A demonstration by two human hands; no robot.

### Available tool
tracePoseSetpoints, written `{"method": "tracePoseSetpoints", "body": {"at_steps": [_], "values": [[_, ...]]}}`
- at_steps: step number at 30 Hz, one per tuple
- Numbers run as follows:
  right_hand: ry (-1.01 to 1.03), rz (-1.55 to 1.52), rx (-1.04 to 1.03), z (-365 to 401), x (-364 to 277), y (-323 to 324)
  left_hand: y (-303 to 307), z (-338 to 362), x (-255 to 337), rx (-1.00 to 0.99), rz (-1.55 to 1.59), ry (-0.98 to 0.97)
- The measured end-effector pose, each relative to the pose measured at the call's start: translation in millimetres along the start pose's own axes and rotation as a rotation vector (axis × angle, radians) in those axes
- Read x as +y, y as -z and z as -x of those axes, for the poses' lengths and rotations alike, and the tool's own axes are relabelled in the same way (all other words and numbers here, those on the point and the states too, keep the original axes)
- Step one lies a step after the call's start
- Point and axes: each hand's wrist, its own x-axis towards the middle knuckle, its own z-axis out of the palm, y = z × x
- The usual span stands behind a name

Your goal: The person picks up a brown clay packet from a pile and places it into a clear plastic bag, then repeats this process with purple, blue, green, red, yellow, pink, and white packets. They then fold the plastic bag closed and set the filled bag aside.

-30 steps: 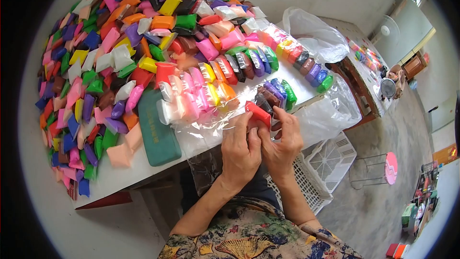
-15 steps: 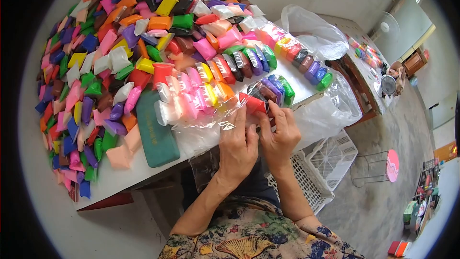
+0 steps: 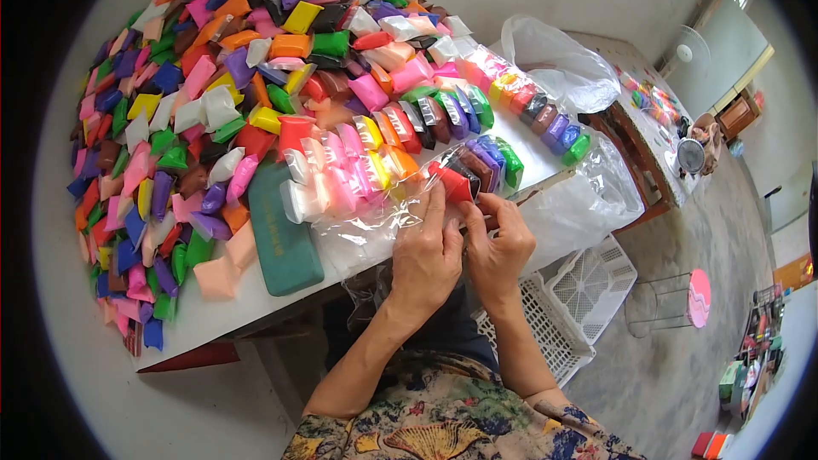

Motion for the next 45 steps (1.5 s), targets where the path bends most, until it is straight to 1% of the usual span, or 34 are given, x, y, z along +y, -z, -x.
{"method": "tracePoseSetpoints", "body": {"at_steps": [1,4,8,10,13,14,17,20,23,24,27,30,33,36,39,45], "values": [[-0.016,-0.015,-0.011,-0.1,-0.7,1.6,-1.2,0.4,-1.4,0.005,-0.018,-0.02],[0.092,0.073,-0.004,-2.1,9.0,-4.1,0.1,-3.9,3.7,-0.026,-0.002,0.024],[0.071,0.068,-0.032,-5.1,5.3,3.4,-3.1,-4.2,0.0,-0.03,-0.069,-0.02],[0.029,0.026,-0.054,-13.5,-10.7,19.1,-1.8,-3.5,0.2,-0.054,-0.1,-0.026],[0.119,0.017,-0.038,-43.5,-45.3,35.4,-7.0,-2.8,0.3,-0.025,-0.15,-0.041],[0.158,0.001,-0.062,-55.4,-51.6,34.0,-7.8,-2.9,0.9,-0.014,-0.157,-0.051],[0.268,0.014,-0.198,-84.5,-60.7,10.8,-6.6,-2.1,6.3,-0.032,-0.134,-0.028],[0.275,0.272,-0.425,-95.4,-70.5,-18.2,-10.7,1.9,2.7,-0.057,-0.13,-0.067],[0.161,0.5,-0.797,-105.4,-86.2,-28.7,-14.6,5.2,-0.5,-0.041,-0.148,-0.092],[0.126,0.443,-0.826,-104.2,-82.5,-31.1,-15.5,5.9,-0.5,-0.027,-0.152,-0.092],[0.143,0.465,-0.779,-104.0,-75.9,-34.1,-15.6,7.0,3.0,0.025,-0.035,-0.016],[0.161,0.542,-0.813,-105.4,-71.4,-34.4,-21.2,8.7,0.1,0.065,-0.096,-0.048],[0.196,0.581,-0.842,-104.5,-78.5,-34.2,-17.3,9.0,2.9,0.013,-0.128,-0.036],[0.202,0.651,-0.822,-98.6,-84.2,-42.1,-18.9,8.2,-4.7,0.037,-0.136,-0.163],[0.247,0.608,-0.804,-98.8,-77.5,-46.5,-16.9,7.6,-3.9,0.02,-0.111,-0.134],[0.243,0.63,-0.842,-101.0,-83.0,-43.5,-19.8,8.0,-6.3,0.001,-0.073,-0.092]]}}
